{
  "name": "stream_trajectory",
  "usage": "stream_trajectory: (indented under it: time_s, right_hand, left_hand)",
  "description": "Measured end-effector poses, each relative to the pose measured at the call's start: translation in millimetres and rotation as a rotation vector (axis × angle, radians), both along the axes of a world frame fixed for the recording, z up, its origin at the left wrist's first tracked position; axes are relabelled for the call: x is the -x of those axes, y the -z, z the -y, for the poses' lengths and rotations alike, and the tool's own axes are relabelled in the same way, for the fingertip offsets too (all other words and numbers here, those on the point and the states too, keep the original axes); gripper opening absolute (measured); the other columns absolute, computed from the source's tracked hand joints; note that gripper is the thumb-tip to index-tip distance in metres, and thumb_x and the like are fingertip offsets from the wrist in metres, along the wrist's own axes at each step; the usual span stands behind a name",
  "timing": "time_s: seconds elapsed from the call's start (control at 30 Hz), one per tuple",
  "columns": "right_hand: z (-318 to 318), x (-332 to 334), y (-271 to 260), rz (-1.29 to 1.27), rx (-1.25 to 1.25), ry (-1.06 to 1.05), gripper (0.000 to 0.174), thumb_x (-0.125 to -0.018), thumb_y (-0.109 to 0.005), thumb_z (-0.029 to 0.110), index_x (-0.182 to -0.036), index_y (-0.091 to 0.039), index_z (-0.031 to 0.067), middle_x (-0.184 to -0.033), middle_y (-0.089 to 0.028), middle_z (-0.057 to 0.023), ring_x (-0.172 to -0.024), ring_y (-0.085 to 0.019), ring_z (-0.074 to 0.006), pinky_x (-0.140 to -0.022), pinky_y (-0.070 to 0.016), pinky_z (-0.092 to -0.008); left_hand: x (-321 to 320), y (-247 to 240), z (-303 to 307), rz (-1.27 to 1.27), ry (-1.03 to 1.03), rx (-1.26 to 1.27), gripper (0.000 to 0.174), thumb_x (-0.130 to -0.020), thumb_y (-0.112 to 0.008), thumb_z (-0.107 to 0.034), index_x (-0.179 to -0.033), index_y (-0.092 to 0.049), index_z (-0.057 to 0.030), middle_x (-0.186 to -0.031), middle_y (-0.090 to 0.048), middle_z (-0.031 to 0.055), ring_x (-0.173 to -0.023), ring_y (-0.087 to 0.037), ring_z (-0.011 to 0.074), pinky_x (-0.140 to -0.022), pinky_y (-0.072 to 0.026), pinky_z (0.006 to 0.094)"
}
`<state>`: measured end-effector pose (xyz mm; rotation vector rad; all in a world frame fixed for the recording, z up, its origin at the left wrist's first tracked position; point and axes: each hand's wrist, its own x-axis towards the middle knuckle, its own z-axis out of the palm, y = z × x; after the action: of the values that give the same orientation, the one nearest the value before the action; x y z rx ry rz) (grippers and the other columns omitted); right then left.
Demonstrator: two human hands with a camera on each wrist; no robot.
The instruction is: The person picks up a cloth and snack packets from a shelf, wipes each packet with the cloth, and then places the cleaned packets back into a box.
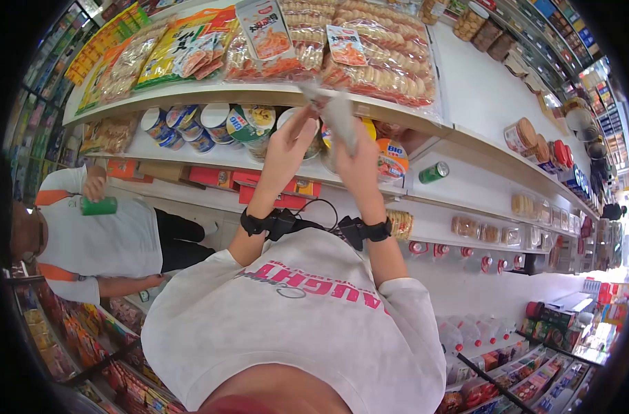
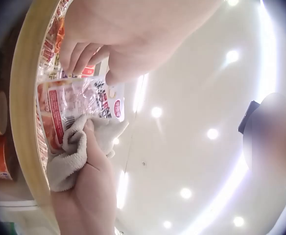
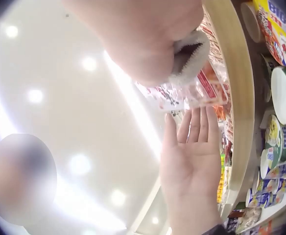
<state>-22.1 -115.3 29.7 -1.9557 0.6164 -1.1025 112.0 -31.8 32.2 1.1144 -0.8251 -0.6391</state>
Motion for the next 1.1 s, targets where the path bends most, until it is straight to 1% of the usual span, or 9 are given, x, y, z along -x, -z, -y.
stream_trajectory:
  time_s: [0.07, 0.17, 0.27, 0.47, 0.57, 0.6, 0.73, 0.9, 1.1]
  right_hand:
    - [-17.7, -8.6, -10.3, -0.047, 0.143, -0.147, 0.060, -0.084, -0.060, -0.009, -0.144, -0.054, 0.0004, -0.145, -0.059, -0.0215, -0.135, -0.057, -0.0376, -0.113, -0.0441, -0.0416]
    - [-27.5, -10.2, -11.4, -0.096, 0.389, -0.224, 0.066, -0.080, -0.057, -0.014, -0.145, -0.055, 0.0022, -0.151, -0.054, -0.0208, -0.141, -0.051, -0.0397, -0.118, -0.0391, -0.0434]
    - [-19.4, 1.2, -18.2, -0.133, 0.330, -0.386, 0.067, -0.079, -0.054, -0.016, -0.144, -0.055, 0.0006, -0.151, -0.055, -0.0198, -0.142, -0.052, -0.0350, -0.119, -0.0387, -0.0405]
    - [3.9, -0.8, -13.1, 0.342, -0.538, -0.047, 0.034, -0.098, -0.065, 0.008, -0.130, -0.061, -0.0029, -0.125, -0.069, -0.0150, -0.113, -0.065, -0.0193, -0.099, -0.0500, -0.0347]
    - [-2.4, -10.4, 1.0, -0.075, -0.246, -0.113, 0.036, -0.099, -0.072, 0.025, -0.122, -0.065, -0.0011, -0.107, -0.071, -0.0098, -0.096, -0.065, -0.0135, -0.087, -0.0515, -0.0326]
    - [-7.3, -15.1, 0.5, -0.160, -0.364, -0.197, 0.034, -0.097, -0.075, 0.026, -0.116, -0.068, -0.0009, -0.097, -0.072, -0.0070, -0.089, -0.065, -0.0113, -0.080, -0.0524, -0.0304]
    - [-13.1, -28.0, -4.4, -0.027, -0.460, -0.130, 0.027, -0.096, -0.076, 0.024, -0.104, -0.069, -0.0013, -0.084, -0.071, -0.0039, -0.073, -0.063, -0.0114, -0.069, -0.0512, -0.0303]
    - [-13.8, -36.9, -14.4, -0.082, -0.353, -0.143, 0.028, -0.096, -0.076, 0.023, -0.106, -0.069, -0.0026, -0.088, -0.072, -0.0040, -0.078, -0.063, -0.0091, -0.072, -0.0513, -0.0291]
    - [-13.2, -73.7, -25.2, -0.042, -0.397, -0.324, 0.028, -0.095, -0.077, 0.020, -0.110, -0.069, -0.0027, -0.094, -0.073, -0.0039, -0.082, -0.064, -0.0083, -0.075, -0.0525, -0.0280]
  left_hand:
    - [-6.3, -4.6, -9.5, -0.022, 0.105, -0.153, 0.042, -0.108, -0.060, -0.027, -0.131, -0.059, 0.0075, -0.106, -0.067, 0.0038, -0.093, -0.063, 0.0080, -0.076, -0.0498, 0.0225]
    - [-18.5, 7.2, -4.4, -0.461, 0.075, -0.091, 0.035, -0.109, -0.058, -0.031, -0.123, -0.063, 0.0013, -0.098, -0.064, -0.0025, -0.081, -0.056, 0.0044, -0.068, -0.0434, 0.0220]
    - [-20.6, -9.1, -7.5, -0.372, -0.083, 0.037, 0.036, -0.107, -0.063, -0.033, -0.122, -0.066, -0.0008, -0.103, -0.068, -0.0011, -0.087, -0.060, 0.0042, -0.071, -0.0476, 0.0237]
    - [-39.0, -8.8, -15.3, -0.087, -0.134, -0.063, 0.029, -0.101, -0.072, -0.027, -0.111, -0.074, 0.0006, -0.092, -0.074, 0.0016, -0.081, -0.065, 0.0051, -0.068, -0.0511, 0.0229]
    - [-37.8, -13.4, -18.0, -0.040, -0.103, -0.063, 0.027, -0.098, -0.076, -0.024, -0.108, -0.075, 0.0017, -0.089, -0.075, 0.0020, -0.079, -0.066, 0.0054, -0.069, -0.0518, 0.0231]
    - [-38.0, -14.6, -17.4, -0.031, -0.095, -0.054, 0.028, -0.097, -0.077, -0.023, -0.109, -0.074, 0.0022, -0.091, -0.075, 0.0026, -0.080, -0.066, 0.0053, -0.069, -0.0518, 0.0230]
    - [-47.6, -6.7, -19.8, 0.007, -0.010, -0.037, 0.029, -0.095, -0.078, -0.019, -0.114, -0.073, 0.0023, -0.100, -0.075, 0.0040, -0.084, -0.066, 0.0055, -0.072, -0.0533, 0.0233]
    - [-55.1, -2.0, -33.1, -0.128, 0.056, -0.036, 0.028, -0.097, -0.075, -0.015, -0.117, -0.070, 0.0038, -0.107, -0.073, 0.0051, -0.093, -0.066, 0.0070, -0.081, -0.0549, 0.0243]
    - [-81.8, -1.7, -51.1, 0.105, -0.045, 0.061, 0.026, -0.098, -0.072, -0.006, -0.119, -0.069, 0.0083, -0.115, -0.070, 0.0076, -0.104, -0.064, 0.0107, -0.090, -0.0535, 0.0281]
